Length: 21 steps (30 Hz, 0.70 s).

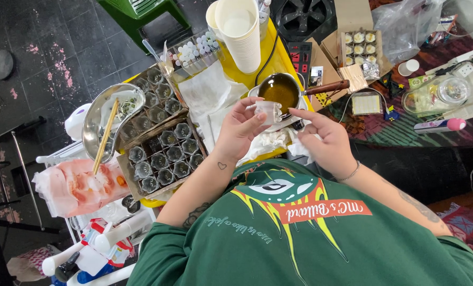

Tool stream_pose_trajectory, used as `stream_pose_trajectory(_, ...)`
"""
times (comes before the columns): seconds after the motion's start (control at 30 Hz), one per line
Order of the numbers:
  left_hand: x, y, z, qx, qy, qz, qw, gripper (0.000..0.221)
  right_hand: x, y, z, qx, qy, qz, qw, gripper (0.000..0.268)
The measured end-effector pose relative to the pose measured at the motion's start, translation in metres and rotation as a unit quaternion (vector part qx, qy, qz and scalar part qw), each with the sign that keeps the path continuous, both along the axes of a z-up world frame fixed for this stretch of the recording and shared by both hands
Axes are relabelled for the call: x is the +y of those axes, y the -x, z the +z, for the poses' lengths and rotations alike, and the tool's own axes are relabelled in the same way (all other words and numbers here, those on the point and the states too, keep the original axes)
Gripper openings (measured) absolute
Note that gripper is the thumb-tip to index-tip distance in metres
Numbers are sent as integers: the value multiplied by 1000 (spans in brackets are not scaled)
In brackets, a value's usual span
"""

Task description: Cleaning and preparing small glass jars with a tissue at a candle production station.

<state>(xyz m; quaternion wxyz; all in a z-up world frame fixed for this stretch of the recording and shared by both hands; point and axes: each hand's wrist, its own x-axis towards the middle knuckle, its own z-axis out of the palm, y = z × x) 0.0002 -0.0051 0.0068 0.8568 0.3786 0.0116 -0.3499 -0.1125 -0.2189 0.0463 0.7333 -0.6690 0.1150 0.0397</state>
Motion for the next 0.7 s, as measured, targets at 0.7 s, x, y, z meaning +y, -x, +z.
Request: stream_pose_trajectory(0.7,-5,5,2,-160,-74,15,984,45,3,-5,-13,73,-343,-19,936,57)
